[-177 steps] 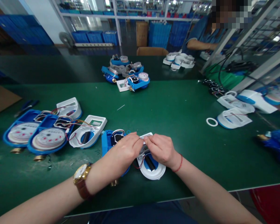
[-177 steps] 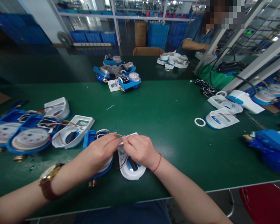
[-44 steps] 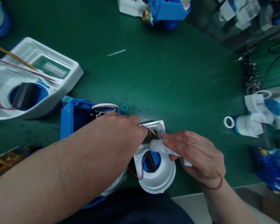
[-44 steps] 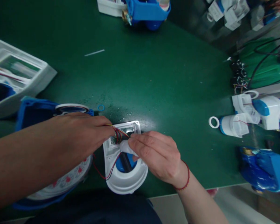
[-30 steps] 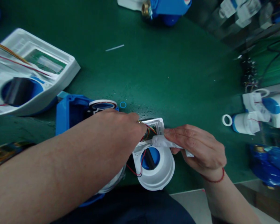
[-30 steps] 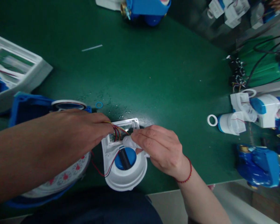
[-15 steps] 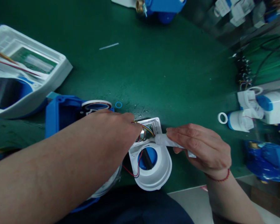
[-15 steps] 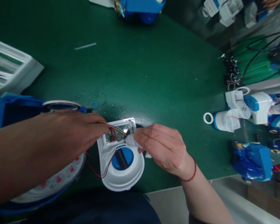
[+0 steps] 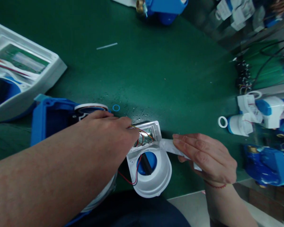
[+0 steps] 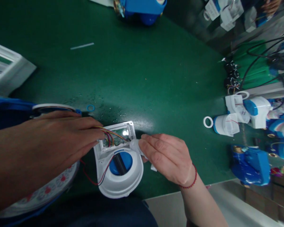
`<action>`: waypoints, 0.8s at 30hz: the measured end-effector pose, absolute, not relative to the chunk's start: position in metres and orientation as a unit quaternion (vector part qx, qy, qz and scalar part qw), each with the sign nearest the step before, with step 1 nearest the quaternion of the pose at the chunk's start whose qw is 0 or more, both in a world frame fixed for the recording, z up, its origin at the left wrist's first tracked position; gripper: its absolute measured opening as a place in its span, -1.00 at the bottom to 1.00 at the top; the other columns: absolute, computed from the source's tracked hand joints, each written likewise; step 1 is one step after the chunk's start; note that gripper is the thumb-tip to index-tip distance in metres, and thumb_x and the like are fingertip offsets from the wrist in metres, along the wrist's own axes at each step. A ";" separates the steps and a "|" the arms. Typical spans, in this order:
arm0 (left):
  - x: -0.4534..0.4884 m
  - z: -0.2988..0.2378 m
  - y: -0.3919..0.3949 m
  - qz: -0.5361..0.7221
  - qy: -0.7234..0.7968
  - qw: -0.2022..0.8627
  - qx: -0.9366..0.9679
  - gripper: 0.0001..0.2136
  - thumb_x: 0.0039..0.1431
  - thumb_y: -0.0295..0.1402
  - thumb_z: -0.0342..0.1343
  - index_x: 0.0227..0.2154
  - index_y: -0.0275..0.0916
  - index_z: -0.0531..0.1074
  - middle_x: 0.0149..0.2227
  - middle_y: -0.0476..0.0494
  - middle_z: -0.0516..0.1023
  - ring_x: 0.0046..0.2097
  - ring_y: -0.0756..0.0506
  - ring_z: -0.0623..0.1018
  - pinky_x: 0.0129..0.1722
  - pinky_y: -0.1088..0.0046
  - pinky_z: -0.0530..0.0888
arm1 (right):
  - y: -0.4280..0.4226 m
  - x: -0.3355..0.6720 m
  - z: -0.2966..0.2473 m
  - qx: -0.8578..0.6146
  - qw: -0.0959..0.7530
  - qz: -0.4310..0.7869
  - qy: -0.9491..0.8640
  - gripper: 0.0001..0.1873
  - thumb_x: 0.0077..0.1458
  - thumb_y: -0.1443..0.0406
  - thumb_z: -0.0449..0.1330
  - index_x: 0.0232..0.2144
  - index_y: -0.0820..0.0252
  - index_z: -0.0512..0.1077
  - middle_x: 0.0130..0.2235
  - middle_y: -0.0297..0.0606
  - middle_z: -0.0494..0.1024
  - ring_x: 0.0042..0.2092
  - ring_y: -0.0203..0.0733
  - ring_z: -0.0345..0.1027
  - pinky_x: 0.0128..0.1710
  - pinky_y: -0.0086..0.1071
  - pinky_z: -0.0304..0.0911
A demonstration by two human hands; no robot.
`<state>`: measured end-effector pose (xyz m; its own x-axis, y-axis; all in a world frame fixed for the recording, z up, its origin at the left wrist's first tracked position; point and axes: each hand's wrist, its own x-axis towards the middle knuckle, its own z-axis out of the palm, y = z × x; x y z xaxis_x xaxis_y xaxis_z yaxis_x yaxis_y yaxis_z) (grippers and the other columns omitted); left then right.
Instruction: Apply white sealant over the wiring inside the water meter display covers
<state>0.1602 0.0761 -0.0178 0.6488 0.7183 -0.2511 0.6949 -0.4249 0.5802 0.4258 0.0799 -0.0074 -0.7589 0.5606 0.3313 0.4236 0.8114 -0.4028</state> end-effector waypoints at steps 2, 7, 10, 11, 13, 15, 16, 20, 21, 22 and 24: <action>0.165 -0.014 0.078 -0.052 0.408 0.307 0.858 -0.72 -0.20 -0.54 0.01 -0.35 -0.14 0.39 -0.26 -0.09 0.45 -0.24 -0.25 0.46 -0.18 -0.02 0.36 | 0.079 0.426 -0.008 -0.266 0.222 0.153 -0.926 -0.74 0.12 0.48 0.15 -0.11 0.39 0.44 -0.22 -0.03 0.58 -0.19 -0.13 0.49 -0.28 -0.30 0.47; 0.175 -0.003 0.081 -0.097 0.402 0.225 0.882 -0.64 -0.21 -0.49 0.05 -0.25 -0.11 0.34 -0.24 -0.16 0.41 -0.25 -0.33 0.46 -0.27 -0.05 0.33 | 0.070 0.426 -0.007 -0.269 0.216 0.116 -0.931 -0.78 0.09 0.49 0.19 -0.17 0.47 0.44 -0.26 0.03 0.57 -0.22 -0.10 0.49 -0.28 -0.30 0.47; 0.178 0.002 0.085 -0.137 0.383 0.231 0.884 -0.52 -0.27 -0.56 0.07 -0.18 -0.08 0.32 -0.20 -0.11 0.42 -0.26 -0.30 0.48 -0.30 0.04 0.34 | 0.066 0.425 -0.008 -0.287 0.228 0.110 -0.924 -0.79 0.09 0.50 0.18 -0.17 0.47 0.44 -0.26 0.03 0.58 -0.24 -0.12 0.49 -0.31 -0.31 0.46; 0.178 0.002 0.087 -0.144 0.382 0.229 0.884 -0.52 -0.28 -0.58 0.07 -0.19 -0.08 0.32 -0.20 -0.10 0.43 -0.26 -0.29 0.48 -0.32 0.08 0.34 | 0.066 0.424 -0.008 -0.296 0.237 0.111 -0.919 -0.79 0.09 0.50 0.17 -0.17 0.44 0.44 -0.26 0.00 0.58 -0.25 -0.13 0.49 -0.32 -0.31 0.46; 0.179 -0.001 0.089 -0.136 0.388 0.211 0.887 -0.56 -0.24 -0.60 0.05 -0.22 -0.11 0.32 -0.21 -0.08 0.44 -0.27 -0.25 0.49 -0.36 0.16 0.33 | 0.067 0.424 -0.010 -0.311 0.250 0.123 -0.909 -0.79 0.10 0.49 0.16 -0.17 0.37 0.45 -0.27 -0.08 0.59 -0.26 -0.16 0.50 -0.31 -0.32 0.47; 0.179 -0.005 0.089 -0.120 0.401 0.182 0.890 -0.62 -0.21 -0.61 0.04 -0.25 -0.15 0.32 -0.27 -0.08 0.44 -0.33 -0.21 0.49 -0.39 0.21 0.31 | 0.069 0.424 -0.014 -0.322 0.274 0.142 -0.895 -0.77 0.10 0.49 0.15 -0.17 0.31 0.46 -0.27 -0.13 0.60 -0.26 -0.16 0.51 -0.29 -0.31 0.47; 0.179 -0.007 0.089 -0.112 0.402 0.172 0.892 -0.62 -0.22 -0.61 0.04 -0.26 -0.16 0.32 -0.30 -0.08 0.43 -0.36 -0.19 0.48 -0.41 0.24 0.30 | 0.071 0.424 -0.016 -0.323 0.290 0.154 -0.888 -0.77 0.10 0.49 0.15 -0.16 0.30 0.46 -0.28 -0.14 0.60 -0.26 -0.16 0.51 -0.29 -0.30 0.47; 0.180 -0.011 0.088 -0.123 0.390 0.182 0.894 -0.53 -0.30 -0.63 0.09 -0.21 -0.18 0.33 -0.24 -0.10 0.45 -0.30 -0.21 0.49 -0.38 0.26 0.31 | 0.076 0.425 -0.024 -0.313 0.317 0.207 -0.871 -0.77 0.11 0.48 0.15 -0.16 0.28 0.46 -0.32 -0.13 0.60 -0.28 -0.14 0.52 -0.31 -0.28 0.46; 0.180 -0.011 0.089 -0.130 0.391 0.190 0.891 -0.52 -0.31 -0.63 0.09 -0.20 -0.18 0.33 -0.22 -0.11 0.46 -0.27 -0.23 0.50 -0.37 0.25 0.32 | 0.077 0.425 -0.025 -0.310 0.314 0.215 -0.871 -0.76 0.11 0.49 0.15 -0.15 0.29 0.46 -0.32 -0.12 0.59 -0.27 -0.14 0.51 -0.31 -0.27 0.46; 0.181 -0.011 0.089 -0.134 0.392 0.194 0.889 -0.51 -0.31 -0.63 0.09 -0.19 -0.18 0.33 -0.20 -0.11 0.46 -0.26 -0.24 0.50 -0.36 0.24 0.32 | 0.078 0.425 -0.025 -0.304 0.315 0.219 -0.872 -0.76 0.09 0.50 0.15 -0.16 0.31 0.46 -0.32 -0.10 0.59 -0.27 -0.14 0.51 -0.31 -0.28 0.46; 0.182 -0.012 0.091 -0.140 0.396 0.198 0.886 -0.50 -0.30 -0.64 0.09 -0.18 -0.19 0.33 -0.19 -0.12 0.46 -0.24 -0.26 0.50 -0.35 0.22 0.33 | 0.079 0.425 -0.025 -0.290 0.317 0.213 -0.877 -0.74 0.05 0.55 0.17 -0.17 0.38 0.46 -0.31 -0.05 0.59 -0.26 -0.14 0.51 -0.29 -0.29 0.45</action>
<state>0.1823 0.0913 -0.0118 0.6477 0.6455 -0.4046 0.7563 -0.6090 0.2392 0.4254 0.0791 -0.0246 -0.6306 0.6441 0.4331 0.3739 0.7411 -0.5577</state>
